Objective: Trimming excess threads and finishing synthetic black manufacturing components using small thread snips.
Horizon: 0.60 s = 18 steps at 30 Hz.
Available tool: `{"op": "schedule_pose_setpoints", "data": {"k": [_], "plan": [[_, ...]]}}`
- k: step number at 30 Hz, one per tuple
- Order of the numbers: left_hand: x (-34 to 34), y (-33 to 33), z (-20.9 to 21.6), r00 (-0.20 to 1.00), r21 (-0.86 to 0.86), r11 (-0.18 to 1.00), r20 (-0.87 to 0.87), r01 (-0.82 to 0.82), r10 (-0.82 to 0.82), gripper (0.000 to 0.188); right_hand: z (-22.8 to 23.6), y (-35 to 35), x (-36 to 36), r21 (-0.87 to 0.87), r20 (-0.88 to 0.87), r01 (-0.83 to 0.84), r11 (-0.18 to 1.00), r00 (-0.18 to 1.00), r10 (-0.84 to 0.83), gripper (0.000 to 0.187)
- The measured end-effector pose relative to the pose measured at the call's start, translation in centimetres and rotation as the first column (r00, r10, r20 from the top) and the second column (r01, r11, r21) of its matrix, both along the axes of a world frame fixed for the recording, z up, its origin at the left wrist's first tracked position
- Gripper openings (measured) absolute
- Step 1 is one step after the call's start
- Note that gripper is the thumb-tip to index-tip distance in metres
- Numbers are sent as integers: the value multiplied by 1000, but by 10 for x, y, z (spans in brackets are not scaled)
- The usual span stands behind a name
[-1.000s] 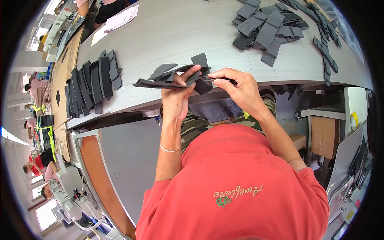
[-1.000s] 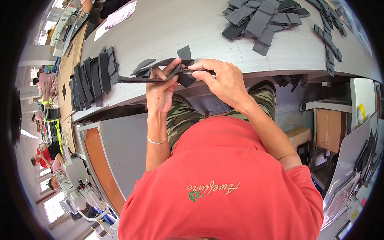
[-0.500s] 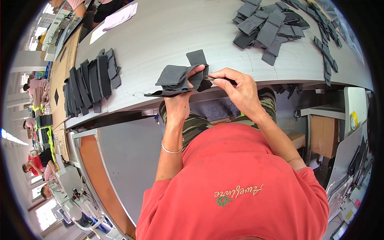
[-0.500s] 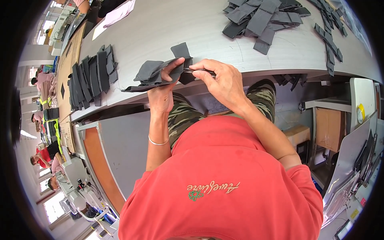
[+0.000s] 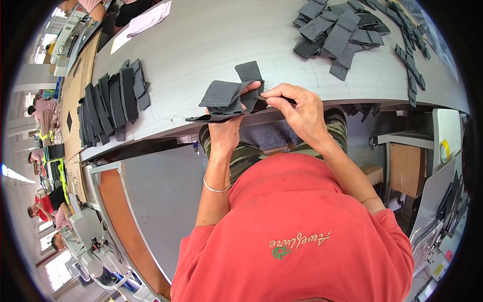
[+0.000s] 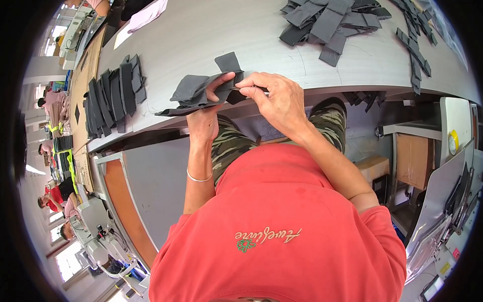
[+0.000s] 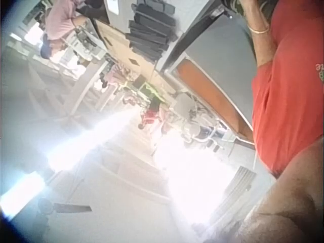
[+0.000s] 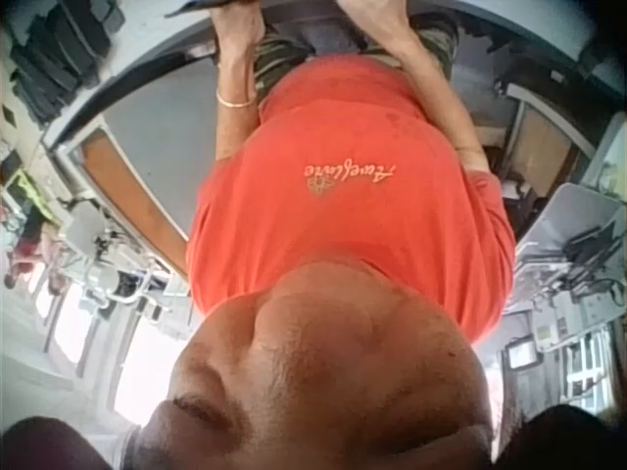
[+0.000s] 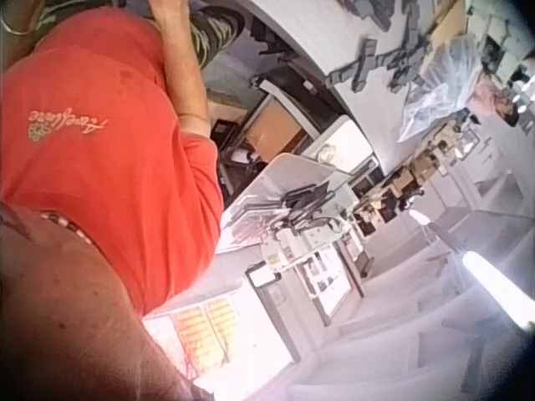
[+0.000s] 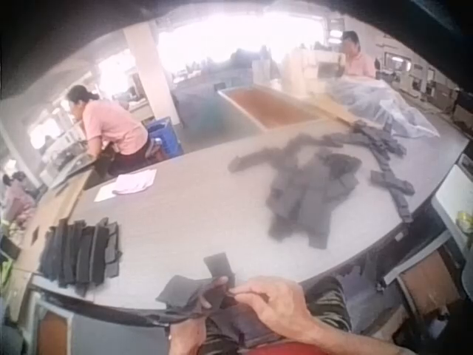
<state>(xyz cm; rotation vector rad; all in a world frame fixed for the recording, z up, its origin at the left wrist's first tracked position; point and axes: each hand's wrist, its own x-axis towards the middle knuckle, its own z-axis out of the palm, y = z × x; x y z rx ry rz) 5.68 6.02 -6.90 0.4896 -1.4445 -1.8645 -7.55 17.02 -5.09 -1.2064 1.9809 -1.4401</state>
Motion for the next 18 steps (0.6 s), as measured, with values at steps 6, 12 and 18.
{"op": "schedule_pose_setpoints", "data": {"k": [6,12,18], "plan": [[4,-4,-2,998,155,988,65,0,-10,21,-8,-1,-8,-83,218,15,996,976,3,14],[3,-7,3,1000,231,973,-15,-22,26,28,-2,2,-1,-91,264,-31,995,963,54,17],[3,-8,2,1000,347,938,-5,-12,15,30,0,-4,5,-115,24,-31,993,999,34,25]]}}
